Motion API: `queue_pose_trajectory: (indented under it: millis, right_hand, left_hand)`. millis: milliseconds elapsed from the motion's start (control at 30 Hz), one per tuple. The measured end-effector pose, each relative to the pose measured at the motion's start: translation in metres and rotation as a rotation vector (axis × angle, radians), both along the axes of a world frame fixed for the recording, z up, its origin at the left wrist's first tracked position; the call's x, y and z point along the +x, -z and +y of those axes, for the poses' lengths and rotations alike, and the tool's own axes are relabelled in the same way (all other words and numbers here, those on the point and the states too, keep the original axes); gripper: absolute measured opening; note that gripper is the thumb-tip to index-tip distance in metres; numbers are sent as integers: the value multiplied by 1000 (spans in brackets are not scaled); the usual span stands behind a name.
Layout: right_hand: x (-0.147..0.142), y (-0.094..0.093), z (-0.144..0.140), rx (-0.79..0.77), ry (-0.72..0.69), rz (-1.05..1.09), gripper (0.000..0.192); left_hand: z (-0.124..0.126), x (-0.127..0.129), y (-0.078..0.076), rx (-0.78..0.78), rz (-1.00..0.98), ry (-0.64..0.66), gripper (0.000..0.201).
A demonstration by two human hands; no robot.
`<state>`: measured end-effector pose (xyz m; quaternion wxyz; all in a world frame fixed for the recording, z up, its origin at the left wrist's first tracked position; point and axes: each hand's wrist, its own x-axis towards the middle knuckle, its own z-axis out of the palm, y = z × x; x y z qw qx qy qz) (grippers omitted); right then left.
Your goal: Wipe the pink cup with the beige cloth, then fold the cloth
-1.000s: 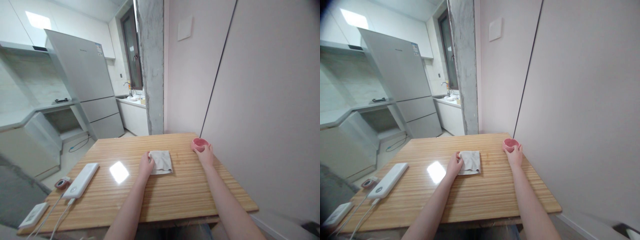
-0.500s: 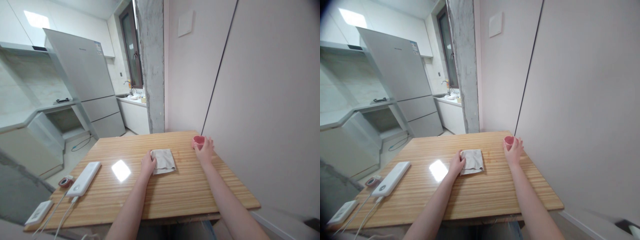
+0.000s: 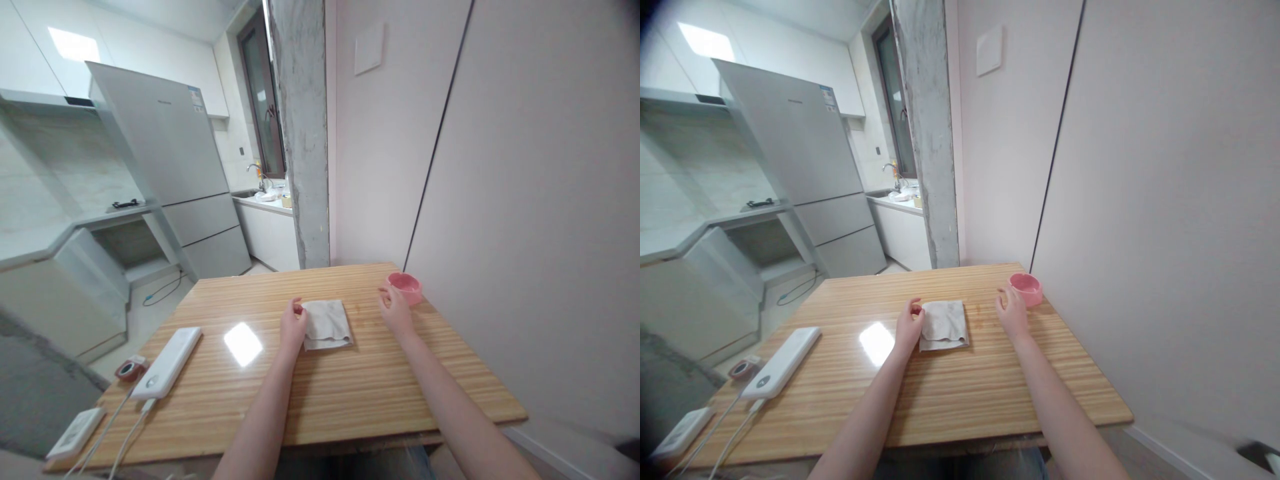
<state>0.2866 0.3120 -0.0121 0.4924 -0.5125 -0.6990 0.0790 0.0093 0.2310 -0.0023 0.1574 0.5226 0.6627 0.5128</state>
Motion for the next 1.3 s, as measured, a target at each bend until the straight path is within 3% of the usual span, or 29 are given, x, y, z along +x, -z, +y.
queue_pose_trajectory:
  millis: [100, 200, 300, 367, 433, 533, 633, 700, 800, 867, 1033, 1200, 1300]
  right_hand:
    - [-18, -1, -16, -152, -164, -66, 31]
    - [-43, -1, -37, -249, -385, -202, 38]
    - [-61, 0, -50, -242, -524, -251, 40]
    - [-66, 1, -52, -241, -545, -259, 30]
    - [-67, 0, -51, -238, -517, -238, 22]
    - [-68, -2, -51, -195, -473, -136, 19]
    - [-71, -2, -55, -140, -427, -26, 20]
    - [-73, 1, -58, -137, -317, -20, 35]
    - [-75, 7, -59, -266, -178, -131, 71]
    - [-73, 11, -58, -385, -198, -157, 73]
    - [-65, 11, -41, -520, -487, 164, 52]
    - [-49, -8, -13, -395, -358, 406, 51]
    - [-45, -19, 0, -429, -401, 445, 51]
  left_hand:
    - [-2, -1, 0, -109, 130, 25, 28]
    - [-7, 6, -3, -110, 273, 106, 29]
    - [-17, 18, -10, -74, 338, 371, 37]
    - [-24, 25, -15, -79, 375, 581, 47]
    - [-30, 31, -18, -82, 418, 686, 67]
    - [-32, 38, -18, -42, 418, 637, 80]
    - [-26, 40, -17, 21, 307, 507, 39]
    - [-21, 37, -17, 54, 179, 387, 14]
    - [-16, 26, -21, 102, -50, 200, 20]
    - [-13, 16, -25, 121, -191, 121, 20]
    - [-12, -15, -41, 82, -345, 150, 26]
    - [-13, -43, -58, 15, -347, 196, 32]
    - [-9, -56, -53, -20, -311, 143, 38]
